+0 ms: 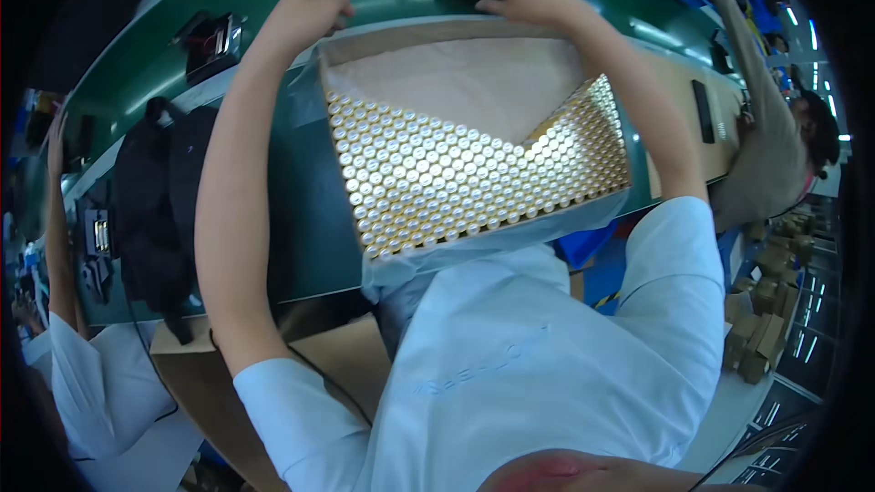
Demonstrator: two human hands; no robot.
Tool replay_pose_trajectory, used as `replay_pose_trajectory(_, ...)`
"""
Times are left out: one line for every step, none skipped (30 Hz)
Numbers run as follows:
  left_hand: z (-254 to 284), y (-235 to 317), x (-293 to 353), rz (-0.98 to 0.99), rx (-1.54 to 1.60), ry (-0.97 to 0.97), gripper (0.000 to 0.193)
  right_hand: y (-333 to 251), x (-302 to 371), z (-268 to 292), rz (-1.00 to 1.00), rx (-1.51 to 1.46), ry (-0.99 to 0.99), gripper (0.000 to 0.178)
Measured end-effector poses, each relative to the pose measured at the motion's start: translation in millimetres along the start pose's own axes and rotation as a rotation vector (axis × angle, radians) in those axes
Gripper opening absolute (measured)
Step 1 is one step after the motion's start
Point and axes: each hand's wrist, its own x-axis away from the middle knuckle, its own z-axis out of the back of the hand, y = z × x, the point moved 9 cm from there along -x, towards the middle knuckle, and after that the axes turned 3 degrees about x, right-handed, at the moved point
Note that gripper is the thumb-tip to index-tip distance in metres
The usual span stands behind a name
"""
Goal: Assembling small electronic components into a housing and organizing them in a honeycomb-style tray on a factory assembly line.
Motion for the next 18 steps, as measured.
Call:
replay_pose_trajectory(-2, 0, -1, 0.015, 0.027, -0.009, 0.046, 5, 1, 4, -0.095, -0.035, -0.035, 0.039)
replay_pose_trajectory(-2, 2, 3, 0.033, 0.035, -0.016, 0.045, 8, 4, 8, -0.189, -0.079, -0.052, 0.038)
replay_pose_trajectory(-3, 3, 6, 0.054, 0.040, -0.021, 0.044, 12, 6, 10, -0.282, -0.127, -0.066, 0.037)
replay_pose_trajectory(-3, 3, 7, 0.077, 0.044, -0.026, 0.043, 18, 8, 10, -0.373, -0.178, -0.079, 0.036)
replay_pose_trajectory(-3, 6, 7, 0.069, 0.048, -0.019, 0.043, 22, 5, 10, -0.368, -0.168, -0.077, 0.036)
replay_pose_trajectory(-4, 8, 7, 0.068, 0.048, -0.024, 0.043, 32, 0, 13, -0.351, -0.151, 0.005, 0.037)
replay_pose_trajectory(-8, 10, 5, 0.064, 0.045, -0.035, 0.043, 45, -2, 15, -0.341, -0.135, 0.089, 0.038)
replay_pose_trajectory(-10, 10, 4, 0.064, 0.042, -0.044, 0.043, 58, -6, 14, -0.326, -0.121, 0.172, 0.040)
replay_pose_trajectory(-12, 11, 3, 0.065, 0.038, -0.054, 0.042, 69, -10, 13, -0.312, -0.108, 0.255, 0.041)
replay_pose_trajectory(-13, 11, 2, 0.058, 0.034, -0.056, 0.042, 77, -16, 4, -0.292, -0.062, 0.266, 0.039)
replay_pose_trajectory(-13, 10, 0, 0.061, 0.015, -0.064, 0.044, 84, -21, -5, -0.274, -0.016, 0.277, 0.037)
replay_pose_trajectory(-10, 4, 0, 0.073, -0.002, -0.062, 0.045, 69, -33, 2, -0.268, -0.017, 0.280, 0.037)
replay_pose_trajectory(-8, -2, 0, 0.084, -0.019, -0.061, 0.046, 58, -44, -1, -0.336, 0.055, 0.131, 0.035)
replay_pose_trajectory(-7, -7, 0, 0.096, -0.035, -0.060, 0.047, 49, -49, -7, -0.403, 0.127, -0.019, 0.034)
replay_pose_trajectory(-7, -8, -1, 0.094, -0.036, -0.054, 0.047, 45, -52, -5, -0.399, 0.130, -0.015, 0.034)
replay_pose_trajectory(-3, -5, -2, 0.044, -0.114, 0.006, 0.047, 34, -57, 0, -0.312, 0.115, 0.042, 0.034)
replay_pose_trajectory(0, -2, -3, -0.004, -0.191, 0.065, 0.047, 23, -61, 5, -0.225, 0.099, 0.096, 0.035)
replay_pose_trajectory(2, 1, -3, -0.050, -0.266, 0.123, 0.047, 13, -63, 8, -0.138, 0.082, 0.148, 0.035)
